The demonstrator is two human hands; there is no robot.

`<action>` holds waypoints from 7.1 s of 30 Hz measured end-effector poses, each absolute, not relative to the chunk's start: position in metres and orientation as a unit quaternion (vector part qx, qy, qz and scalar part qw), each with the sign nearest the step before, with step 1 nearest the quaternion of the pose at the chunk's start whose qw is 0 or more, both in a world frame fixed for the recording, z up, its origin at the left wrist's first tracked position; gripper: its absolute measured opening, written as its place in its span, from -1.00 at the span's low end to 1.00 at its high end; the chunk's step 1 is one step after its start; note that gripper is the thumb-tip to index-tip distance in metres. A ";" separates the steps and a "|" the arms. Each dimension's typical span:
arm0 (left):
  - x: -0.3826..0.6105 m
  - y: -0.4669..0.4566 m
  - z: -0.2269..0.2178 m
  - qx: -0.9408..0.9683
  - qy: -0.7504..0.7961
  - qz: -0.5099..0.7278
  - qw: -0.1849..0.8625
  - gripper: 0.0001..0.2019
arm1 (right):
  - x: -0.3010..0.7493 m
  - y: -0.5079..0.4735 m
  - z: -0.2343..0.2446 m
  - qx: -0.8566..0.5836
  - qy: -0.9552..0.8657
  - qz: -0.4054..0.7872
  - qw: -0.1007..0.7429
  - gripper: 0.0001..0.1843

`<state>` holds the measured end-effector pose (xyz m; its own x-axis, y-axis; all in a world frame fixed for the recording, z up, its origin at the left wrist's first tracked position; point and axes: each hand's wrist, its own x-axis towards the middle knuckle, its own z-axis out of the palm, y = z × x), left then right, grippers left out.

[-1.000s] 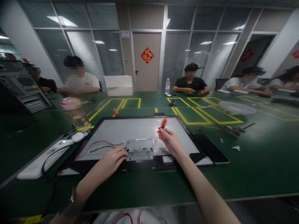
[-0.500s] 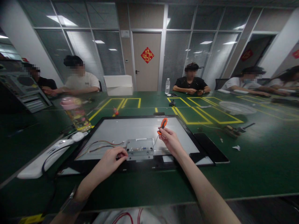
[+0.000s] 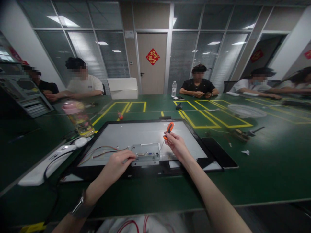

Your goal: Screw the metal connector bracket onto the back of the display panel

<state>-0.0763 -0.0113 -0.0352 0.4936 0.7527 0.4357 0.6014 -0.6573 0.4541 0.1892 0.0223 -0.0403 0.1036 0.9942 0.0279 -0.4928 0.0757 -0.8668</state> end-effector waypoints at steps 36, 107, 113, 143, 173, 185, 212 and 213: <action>-0.081 0.002 -0.041 0.938 0.247 0.238 -0.050 -0.81 | 0.190 0.023 -0.040 -0.357 -0.342 0.586 0.642 -0.66; -0.033 0.009 -0.037 0.944 0.227 0.238 0.032 -0.83 | 0.190 0.019 -0.029 -0.334 -0.332 0.586 0.660 -0.66; -0.034 0.008 -0.036 0.942 0.224 0.243 0.057 -0.83 | 0.191 0.020 -0.031 -0.335 -0.335 0.586 0.657 -0.67; -0.052 0.016 -0.037 0.886 0.324 0.310 0.118 -0.78 | 0.178 0.014 -0.042 -0.436 -0.487 0.367 0.662 -0.63; -0.035 0.001 -0.042 0.918 0.261 0.298 0.018 -0.79 | 0.177 0.016 -0.044 -0.426 -0.470 0.381 0.672 -0.63; -0.044 0.006 -0.036 0.867 0.333 0.369 0.031 -0.79 | 0.173 0.014 -0.045 -0.432 -0.505 0.372 0.648 -0.63; -0.045 0.005 -0.030 0.861 0.347 0.371 0.023 -0.79 | 0.163 -0.003 -0.030 -0.444 -0.569 0.304 0.622 -0.68; -0.046 0.005 -0.029 0.861 0.349 0.370 0.021 -0.79 | 0.163 -0.003 -0.029 -0.445 -0.572 0.301 0.620 -0.68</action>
